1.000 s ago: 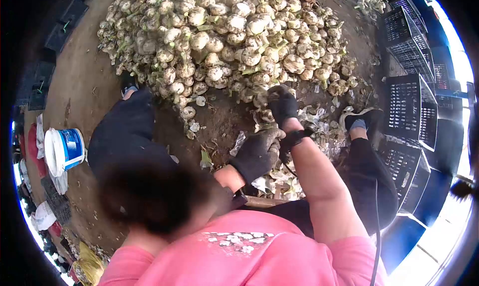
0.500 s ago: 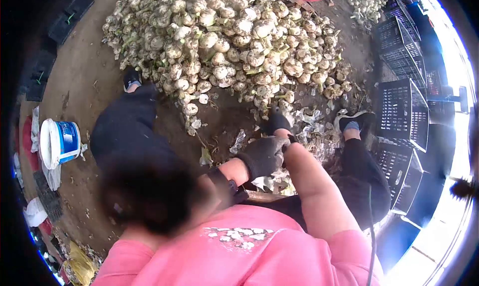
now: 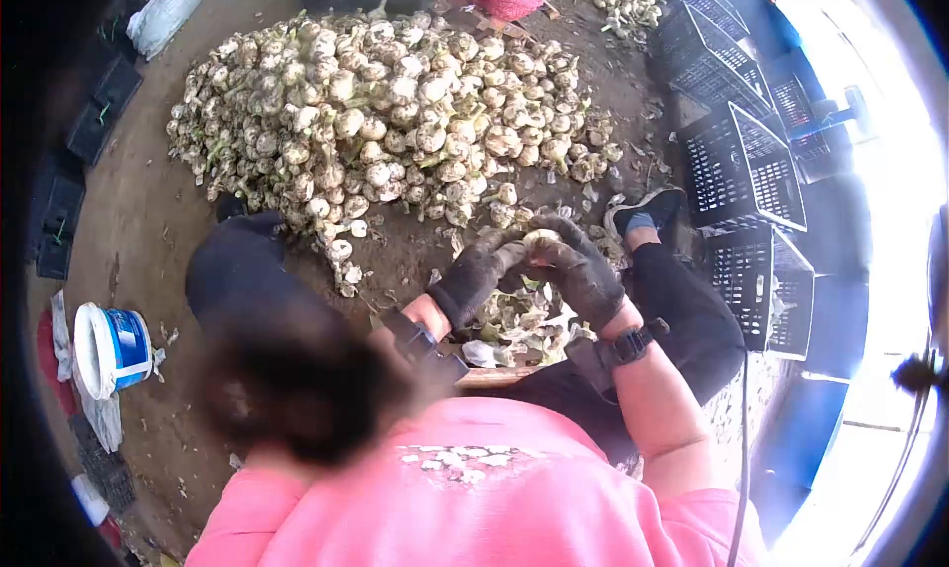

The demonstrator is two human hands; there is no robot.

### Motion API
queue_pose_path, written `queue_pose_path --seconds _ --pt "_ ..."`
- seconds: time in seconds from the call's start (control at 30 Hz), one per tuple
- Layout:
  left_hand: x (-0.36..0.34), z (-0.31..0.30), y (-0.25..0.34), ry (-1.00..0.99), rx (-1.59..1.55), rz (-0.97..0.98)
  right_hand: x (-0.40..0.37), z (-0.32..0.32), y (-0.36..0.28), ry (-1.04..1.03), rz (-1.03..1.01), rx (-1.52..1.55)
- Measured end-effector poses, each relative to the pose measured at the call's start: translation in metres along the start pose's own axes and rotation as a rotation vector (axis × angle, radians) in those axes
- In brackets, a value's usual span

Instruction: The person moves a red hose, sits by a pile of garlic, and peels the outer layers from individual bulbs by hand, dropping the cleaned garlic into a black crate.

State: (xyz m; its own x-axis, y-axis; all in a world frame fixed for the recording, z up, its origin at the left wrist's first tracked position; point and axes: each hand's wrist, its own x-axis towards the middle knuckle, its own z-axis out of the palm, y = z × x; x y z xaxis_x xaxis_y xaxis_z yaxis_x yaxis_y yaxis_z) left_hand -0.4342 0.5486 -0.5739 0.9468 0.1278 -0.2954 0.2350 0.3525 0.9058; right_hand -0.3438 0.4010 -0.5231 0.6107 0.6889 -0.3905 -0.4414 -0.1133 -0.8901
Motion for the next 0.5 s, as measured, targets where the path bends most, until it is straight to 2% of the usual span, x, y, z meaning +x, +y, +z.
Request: queue_pose_path --seconds 0.03,0.07,0.1,0.17,0.2,0.23,0.3,0.37,0.4,0.43,0.5 --pt "-0.003 0.005 -0.001 -0.091 0.076 0.113 -0.009 0.000 0.002 -0.005 -0.051 0.010" --pt "-0.004 0.009 -0.004 -0.108 0.056 0.108 -0.011 -0.005 0.010 0.036 -0.204 -0.271" --pt "-0.004 0.010 -0.008 -0.111 0.065 0.111 -0.015 -0.007 0.019 0.037 -0.213 -0.266" --pt "-0.007 0.012 -0.003 0.057 0.070 0.167 -0.022 -0.002 0.024 0.241 -0.552 -0.645" --pt "-0.007 0.001 0.003 -0.029 -0.083 0.061 -0.024 0.000 0.024 0.187 -0.629 -0.640" --pt "-0.012 -0.004 0.018 -0.098 -0.147 0.005 -0.025 0.006 0.022 0.155 -0.591 -0.642" --pt "-0.013 0.002 0.019 -0.048 -0.034 0.149 -0.027 0.015 0.013 0.166 -0.835 -1.087" --pt "-0.012 0.003 0.013 0.044 0.285 0.288 -0.026 0.022 0.015 0.155 -0.811 -1.086" --pt "-0.012 0.000 0.011 0.098 0.310 0.287 -0.024 0.022 0.019 0.172 -0.797 -1.063" --pt "-0.012 -0.003 0.012 0.102 0.309 0.284 -0.024 0.023 0.021 0.190 -0.781 -1.041" --pt "-0.012 -0.007 0.013 0.024 0.074 0.131 -0.022 0.024 0.019 0.158 -0.741 -1.018"
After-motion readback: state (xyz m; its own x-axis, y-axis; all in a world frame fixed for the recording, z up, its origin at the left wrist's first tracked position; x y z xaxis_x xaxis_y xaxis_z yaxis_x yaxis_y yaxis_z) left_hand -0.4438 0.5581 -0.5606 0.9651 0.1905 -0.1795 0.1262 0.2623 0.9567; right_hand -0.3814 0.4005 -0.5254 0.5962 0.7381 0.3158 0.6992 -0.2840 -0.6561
